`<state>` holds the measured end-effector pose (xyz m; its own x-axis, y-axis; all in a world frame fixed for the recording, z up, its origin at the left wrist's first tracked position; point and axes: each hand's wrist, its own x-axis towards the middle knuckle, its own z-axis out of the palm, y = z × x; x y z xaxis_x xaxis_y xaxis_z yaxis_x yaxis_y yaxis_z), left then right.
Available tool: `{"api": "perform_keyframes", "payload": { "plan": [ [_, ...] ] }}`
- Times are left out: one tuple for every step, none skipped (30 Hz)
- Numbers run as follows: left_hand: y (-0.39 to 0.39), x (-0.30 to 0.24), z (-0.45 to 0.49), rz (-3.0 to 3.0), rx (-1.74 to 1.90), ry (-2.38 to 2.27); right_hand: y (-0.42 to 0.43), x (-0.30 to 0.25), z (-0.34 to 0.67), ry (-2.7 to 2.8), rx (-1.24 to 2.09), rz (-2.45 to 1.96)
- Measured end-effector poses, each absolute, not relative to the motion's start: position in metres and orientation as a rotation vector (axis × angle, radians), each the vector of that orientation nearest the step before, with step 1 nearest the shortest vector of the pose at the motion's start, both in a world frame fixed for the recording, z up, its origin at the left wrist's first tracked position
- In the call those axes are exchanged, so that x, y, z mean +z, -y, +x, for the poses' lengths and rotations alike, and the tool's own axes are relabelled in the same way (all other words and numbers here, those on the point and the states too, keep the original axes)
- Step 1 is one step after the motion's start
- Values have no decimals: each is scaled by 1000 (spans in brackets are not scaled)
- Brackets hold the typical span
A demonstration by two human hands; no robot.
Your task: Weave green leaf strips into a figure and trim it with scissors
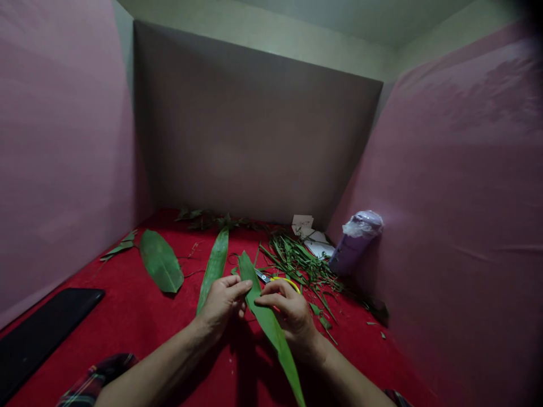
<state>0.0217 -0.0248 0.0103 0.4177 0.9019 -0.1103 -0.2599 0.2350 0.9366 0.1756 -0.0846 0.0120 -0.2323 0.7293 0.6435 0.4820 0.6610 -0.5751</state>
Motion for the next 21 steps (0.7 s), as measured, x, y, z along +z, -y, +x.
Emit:
{"api": "perform_keyframes", "payload": {
  "plan": [
    [25, 12, 22, 1016, 915, -772, 85, 13, 176, 1879, 324, -955],
    [26, 13, 22, 1004, 922, -773, 85, 13, 175, 1860, 334, -959],
    [26, 13, 22, 994, 936, -776, 84, 13, 175, 1831, 347, -972],
    [26, 14, 22, 991, 954, -782, 84, 13, 175, 1785, 369, -999],
    [25, 14, 22, 996, 977, -791, 82, 12, 175, 1719, 414, -1036],
    [25, 13, 22, 1006, 995, -802, 81, 11, 175, 1635, 496, -1074],
    [24, 12, 21, 1019, 1005, -813, 79, 9, 174, 1542, 623, -1108],
    [23, 10, 21, 1032, 1010, -821, 77, 8, 173, 1446, 780, -1132],
    [23, 9, 21, 1040, 1014, -824, 76, 6, 171, 1361, 949, -1140],
    [22, 7, 21, 1045, 1020, -824, 76, 5, 169, 1294, 1108, -1130],
    [22, 6, 21, 1048, 1029, -821, 76, 4, 167, 1248, 1241, -1111],
    [22, 6, 21, 1053, 1040, -819, 77, 3, 165, 1219, 1337, -1098],
    [22, 6, 22, 1056, 1051, -814, 77, 4, 165, 1206, 1391, -1102],
    [22, 7, 22, 1053, 1057, -807, 77, 6, 165, 1212, 1387, -1134],
    [22, 8, 22, 1046, 1057, -795, 77, 9, 168, 1226, 1340, -1186],
    [22, 9, 22, 1035, 1055, -782, 75, 12, 173, 1259, 1247, -1256],
    [22, 10, 22, 1024, 1048, -768, 72, 16, 180, 1308, 1056, -1349],
    [22, 11, 22, 1014, 1040, -759, 67, 20, 190, 1313, 959, -1386],
    [22, 11, 22, 1008, 1031, -757, 62, 24, 202, 1316, 894, -1414],
    [22, 11, 22, 1005, 1022, -762, 56, 29, 215, 1320, 824, -1448],
    [22, 11, 22, 1006, 1013, -768, 51, 34, 227, 1323, 739, -1489]
  ]
}}
